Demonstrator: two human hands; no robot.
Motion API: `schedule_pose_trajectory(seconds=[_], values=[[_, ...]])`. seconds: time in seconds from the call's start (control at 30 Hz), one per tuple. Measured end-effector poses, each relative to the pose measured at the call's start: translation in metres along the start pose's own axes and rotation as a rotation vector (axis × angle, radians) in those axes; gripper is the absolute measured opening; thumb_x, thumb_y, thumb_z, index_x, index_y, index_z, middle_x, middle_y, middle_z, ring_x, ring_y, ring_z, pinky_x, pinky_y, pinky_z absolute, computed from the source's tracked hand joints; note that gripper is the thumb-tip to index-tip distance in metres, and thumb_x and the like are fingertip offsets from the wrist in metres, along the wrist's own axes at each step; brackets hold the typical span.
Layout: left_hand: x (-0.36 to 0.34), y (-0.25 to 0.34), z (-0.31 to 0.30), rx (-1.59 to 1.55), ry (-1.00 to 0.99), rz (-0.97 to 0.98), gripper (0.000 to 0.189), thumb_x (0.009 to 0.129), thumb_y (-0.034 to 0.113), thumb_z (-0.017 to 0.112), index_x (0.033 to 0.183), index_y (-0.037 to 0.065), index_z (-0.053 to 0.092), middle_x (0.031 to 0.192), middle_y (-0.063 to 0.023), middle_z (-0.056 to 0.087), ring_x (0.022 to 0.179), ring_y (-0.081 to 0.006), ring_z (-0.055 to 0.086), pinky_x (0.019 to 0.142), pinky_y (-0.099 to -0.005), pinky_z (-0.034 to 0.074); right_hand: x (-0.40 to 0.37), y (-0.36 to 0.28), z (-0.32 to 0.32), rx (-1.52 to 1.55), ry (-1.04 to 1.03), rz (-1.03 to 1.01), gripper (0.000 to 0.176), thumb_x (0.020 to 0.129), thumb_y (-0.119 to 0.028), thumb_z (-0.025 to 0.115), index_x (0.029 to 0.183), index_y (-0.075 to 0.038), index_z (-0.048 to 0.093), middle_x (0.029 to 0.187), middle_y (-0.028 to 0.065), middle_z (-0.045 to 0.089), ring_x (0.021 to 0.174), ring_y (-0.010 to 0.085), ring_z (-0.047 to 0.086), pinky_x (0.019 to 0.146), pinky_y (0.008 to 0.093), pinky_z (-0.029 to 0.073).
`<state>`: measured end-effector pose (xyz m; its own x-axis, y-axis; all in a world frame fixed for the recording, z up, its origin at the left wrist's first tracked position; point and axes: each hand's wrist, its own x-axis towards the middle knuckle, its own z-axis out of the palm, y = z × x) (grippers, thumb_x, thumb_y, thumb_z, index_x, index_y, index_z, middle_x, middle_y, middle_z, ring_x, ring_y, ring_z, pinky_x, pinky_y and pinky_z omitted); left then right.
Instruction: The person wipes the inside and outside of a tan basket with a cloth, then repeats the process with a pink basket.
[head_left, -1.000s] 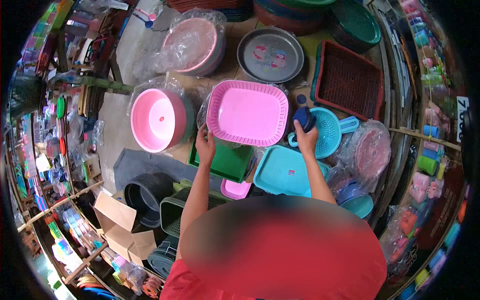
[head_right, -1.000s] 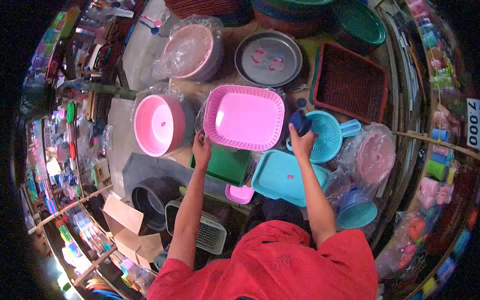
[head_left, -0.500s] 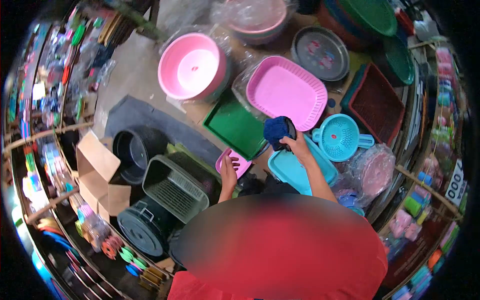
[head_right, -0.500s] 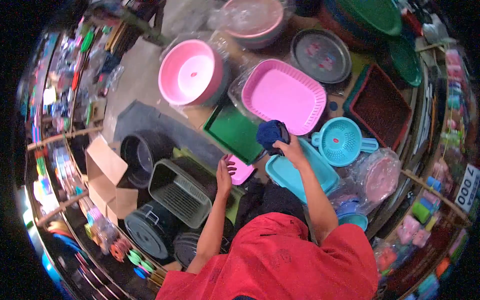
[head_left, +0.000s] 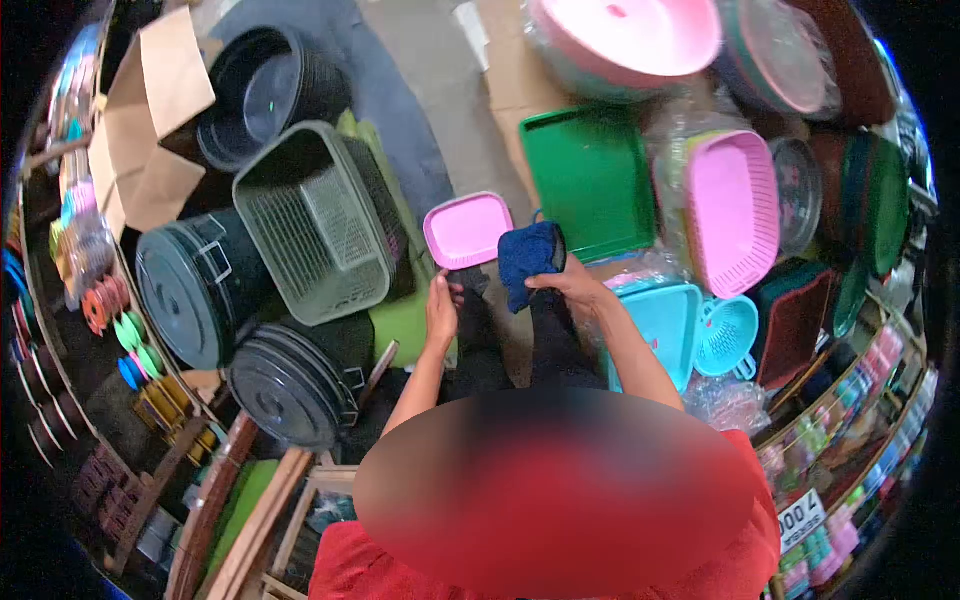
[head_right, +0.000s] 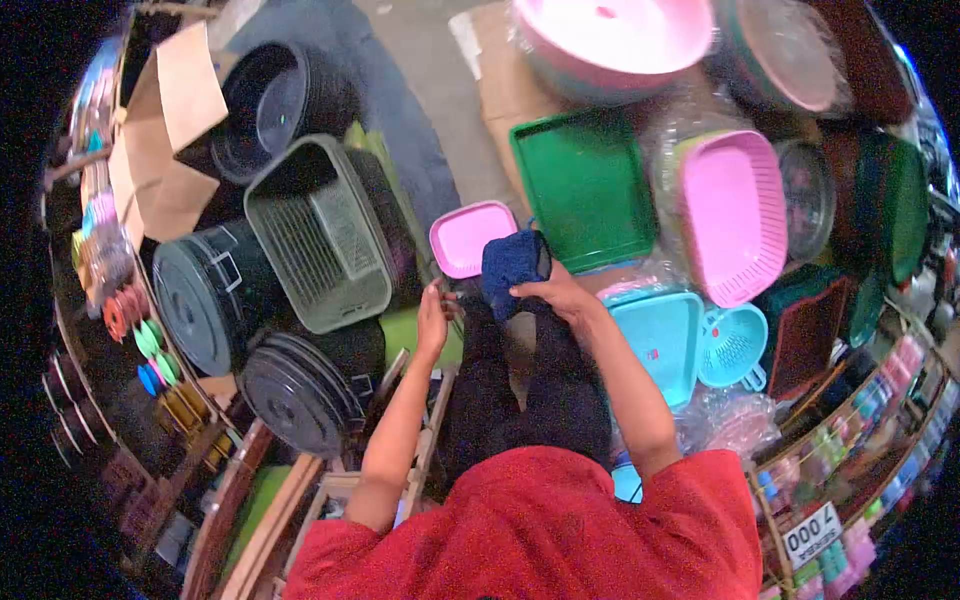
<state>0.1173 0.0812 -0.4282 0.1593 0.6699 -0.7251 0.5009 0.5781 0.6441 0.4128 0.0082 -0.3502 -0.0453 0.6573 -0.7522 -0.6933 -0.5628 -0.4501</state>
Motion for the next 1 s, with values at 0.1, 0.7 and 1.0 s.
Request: schedule_pose_trajectory(seconds=[0.1, 0.7, 1.0], values=[[0.045, -0.069, -0.007, 0.014, 0.016, -0.075, 0.062, 0.116, 0.051, 0.032, 0.148, 0.003, 0.056, 0.095, -0.0098, 0.071, 0.077, -0.0174, 0.065, 0.075, -0.0344, 0.053, 0.074, 0.075, -0.009, -0.077, -0.002, 0.131, 0.074, 0.081, -0.003, 0.085, 0.147, 0.002, 0.054, 0.132, 0.0096, 0.071, 0.120, 0.0225, 0.067, 0.108, 0.0398, 0.052], [0.343, -0.360, -0.016, 0.373, 0.244, -0.266, 0.049, 0.095, 0.038, 0.068, 0.127, 0.003, 0.071, 0.115, -0.0237, 0.076, 0.110, -0.0408, 0.073, 0.099, -0.0480, 0.054, 0.414, 0.301, -0.182, -0.840, 0.506, 0.265, 0.047, 0.082, -0.028, 0.087, 0.111, 0.007, 0.075, 0.102, 0.0147, 0.077, 0.095, 0.0258, 0.073, 0.088, 0.0401, 0.055], [0.372, -0.410, -0.004, 0.515, 0.276, -0.250, 0.055, 0.091, 0.036, 0.071, 0.136, 0.006, 0.067, 0.124, -0.0224, 0.075, 0.116, -0.0417, 0.071, 0.101, -0.0493, 0.054, 0.451, 0.332, -0.211, -0.864, 0.400, 0.357, 0.051, 0.081, -0.025, 0.085, 0.120, 0.005, 0.070, 0.107, 0.0139, 0.076, 0.097, 0.0243, 0.071, 0.089, 0.0393, 0.055]])
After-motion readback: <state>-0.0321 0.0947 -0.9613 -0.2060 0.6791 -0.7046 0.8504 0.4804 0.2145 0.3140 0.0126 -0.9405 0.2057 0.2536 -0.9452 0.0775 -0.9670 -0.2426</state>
